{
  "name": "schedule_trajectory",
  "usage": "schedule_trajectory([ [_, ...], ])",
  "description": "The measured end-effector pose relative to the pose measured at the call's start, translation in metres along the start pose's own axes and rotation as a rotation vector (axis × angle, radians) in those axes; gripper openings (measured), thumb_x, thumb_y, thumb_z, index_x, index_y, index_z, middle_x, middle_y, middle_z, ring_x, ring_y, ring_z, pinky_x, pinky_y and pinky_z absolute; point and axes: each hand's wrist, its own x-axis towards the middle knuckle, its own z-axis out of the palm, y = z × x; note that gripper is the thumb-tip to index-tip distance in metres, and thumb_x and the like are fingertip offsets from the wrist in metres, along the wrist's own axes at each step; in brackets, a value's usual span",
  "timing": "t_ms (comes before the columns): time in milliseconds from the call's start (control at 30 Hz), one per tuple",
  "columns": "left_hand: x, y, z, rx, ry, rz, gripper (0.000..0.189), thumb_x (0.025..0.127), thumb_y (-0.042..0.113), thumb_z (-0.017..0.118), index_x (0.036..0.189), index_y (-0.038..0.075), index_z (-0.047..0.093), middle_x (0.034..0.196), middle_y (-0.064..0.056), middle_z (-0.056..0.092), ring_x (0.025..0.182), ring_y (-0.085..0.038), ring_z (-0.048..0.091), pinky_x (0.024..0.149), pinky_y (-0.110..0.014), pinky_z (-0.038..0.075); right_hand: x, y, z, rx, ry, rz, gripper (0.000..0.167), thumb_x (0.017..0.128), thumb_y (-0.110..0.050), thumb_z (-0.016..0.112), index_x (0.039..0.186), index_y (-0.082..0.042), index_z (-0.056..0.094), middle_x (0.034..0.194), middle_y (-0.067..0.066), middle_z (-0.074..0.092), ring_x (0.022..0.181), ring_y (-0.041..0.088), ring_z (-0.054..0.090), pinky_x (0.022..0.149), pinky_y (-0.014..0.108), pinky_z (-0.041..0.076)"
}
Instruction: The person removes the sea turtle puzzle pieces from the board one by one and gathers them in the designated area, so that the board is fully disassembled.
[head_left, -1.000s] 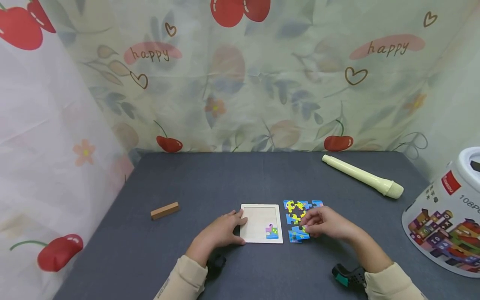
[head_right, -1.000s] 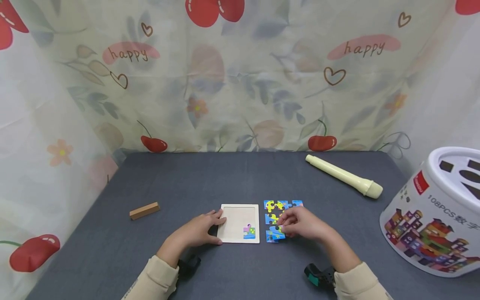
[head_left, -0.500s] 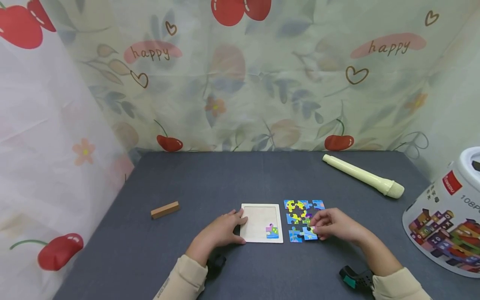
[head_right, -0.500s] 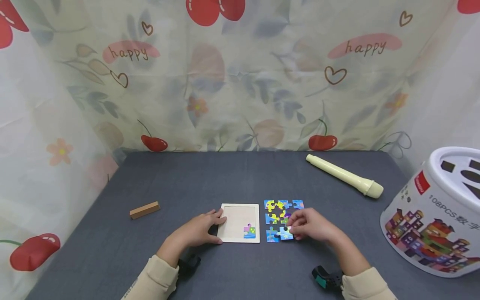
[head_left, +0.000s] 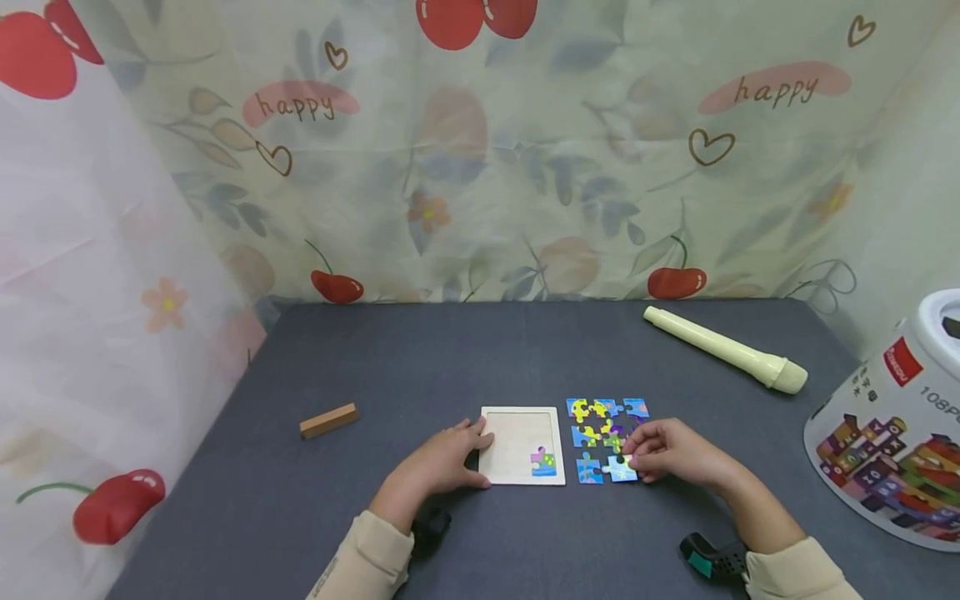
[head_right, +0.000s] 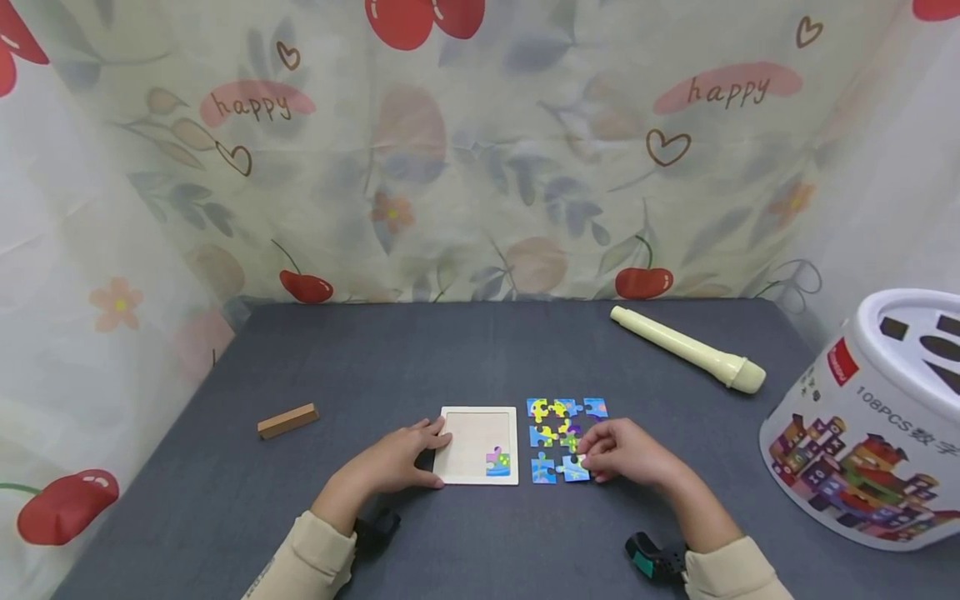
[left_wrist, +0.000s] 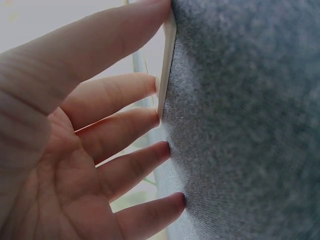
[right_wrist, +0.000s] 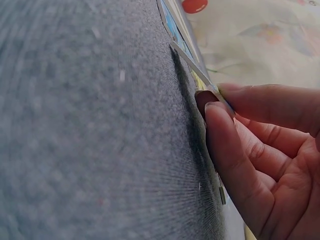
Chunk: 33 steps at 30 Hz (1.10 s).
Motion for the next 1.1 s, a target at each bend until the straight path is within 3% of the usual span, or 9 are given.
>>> schedule_trajectory([
  [1100, 0.0014, -0.0017, -0.0004, -0.007, 0.000, 0.011, 0.065, 0.078, 0.027, 0.075, 0.135, 0.012, 0.050, 0.149, -0.010, 0.035, 0.140, -0.032, 0.028, 0.110, -0.051, 0.029, -0.0019, -0.0002, 0.0018, -0.065, 0.025, 0.028, 0.024, 0.089, -0.009, 0.061, 0.102, 0.010, 0.059, 0.080, 0.005, 0.061, 0.069, 0.010, 0.059, 0.062, 0.027, 0.054],
])
